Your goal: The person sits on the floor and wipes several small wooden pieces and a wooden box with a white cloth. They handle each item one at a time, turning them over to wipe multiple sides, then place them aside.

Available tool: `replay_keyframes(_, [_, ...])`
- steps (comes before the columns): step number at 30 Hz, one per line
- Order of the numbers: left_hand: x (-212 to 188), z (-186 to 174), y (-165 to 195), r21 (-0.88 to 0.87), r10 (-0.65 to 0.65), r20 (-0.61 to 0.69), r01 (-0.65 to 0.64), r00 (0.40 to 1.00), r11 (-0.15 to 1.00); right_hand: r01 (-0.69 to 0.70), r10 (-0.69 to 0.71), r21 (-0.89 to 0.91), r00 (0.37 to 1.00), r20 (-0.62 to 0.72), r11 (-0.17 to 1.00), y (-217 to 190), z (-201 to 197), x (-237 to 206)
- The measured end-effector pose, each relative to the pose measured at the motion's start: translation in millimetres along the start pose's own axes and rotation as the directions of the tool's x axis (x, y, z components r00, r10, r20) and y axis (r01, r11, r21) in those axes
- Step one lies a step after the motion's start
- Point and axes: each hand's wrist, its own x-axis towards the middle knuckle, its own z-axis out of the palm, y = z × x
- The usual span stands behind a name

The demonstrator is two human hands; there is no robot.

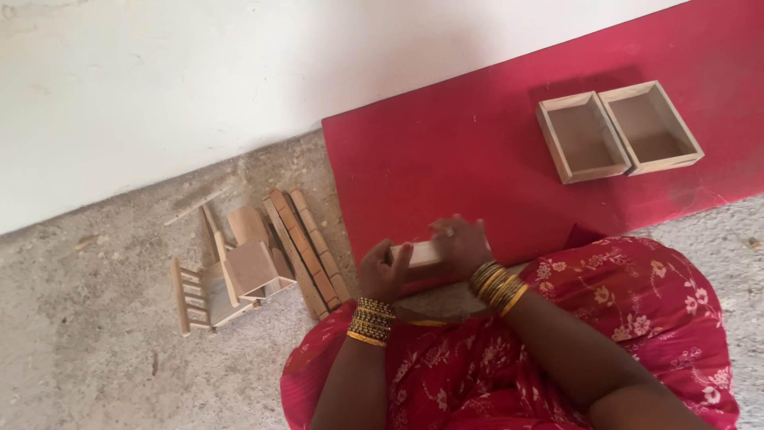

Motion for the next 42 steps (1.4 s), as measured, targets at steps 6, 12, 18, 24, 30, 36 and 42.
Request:
replay_keyframes(6, [2, 11, 7, 0.028, 0.029, -0.024, -0.029, 0.999, 0.999, -0.327, 0.413, 0.788, 0.905, 0.102, 0.521, 80, 41, -6])
replay_keyframes(12, [8, 15, -13, 0.061, -0.163, -0.048, 0.166, 0.985, 0.984, -0.308, 0.522, 0.941, 0.785, 0.334, -0.14, 96, 44, -5])
replay_keyframes(18, [24, 18, -51, -0.26, -0.423, -0.066, 0.394, 0.904, 0.882, 0.048, 0.591, 0.888, 0.762, 0.263, -0.457, 86, 44, 4])
replay_keyframes(24, [22, 33, -66, -0.401, -0.45, -0.08, 0.384, 0.889, 0.832, -0.075, 0.252, 0.441, 0.899, -0.359, 0.895, -16, 65, 14])
replay_keyframes(30, [16, 31, -73, -0.675, -0.473, 0.049, 0.378, 0.88, 0.633, 0.202, -0.047, 0.314, 0.898, -0.438, 0.928, -94, 70, -1])
replay_keyframes(36, [15, 42, -79, -0.717, -0.495, -0.021, 0.332, 0.868, 0.613, -0.132, 0.41, 0.632, 0.855, -0.317, 0.764, -16, 73, 46])
replay_keyframes(42, [22, 33, -73, -0.76, -0.636, -0.035, 0.393, 0.771, 0.518, -0.263, 0.489, 0.657, 0.852, -0.185, 0.706, -30, 87, 16])
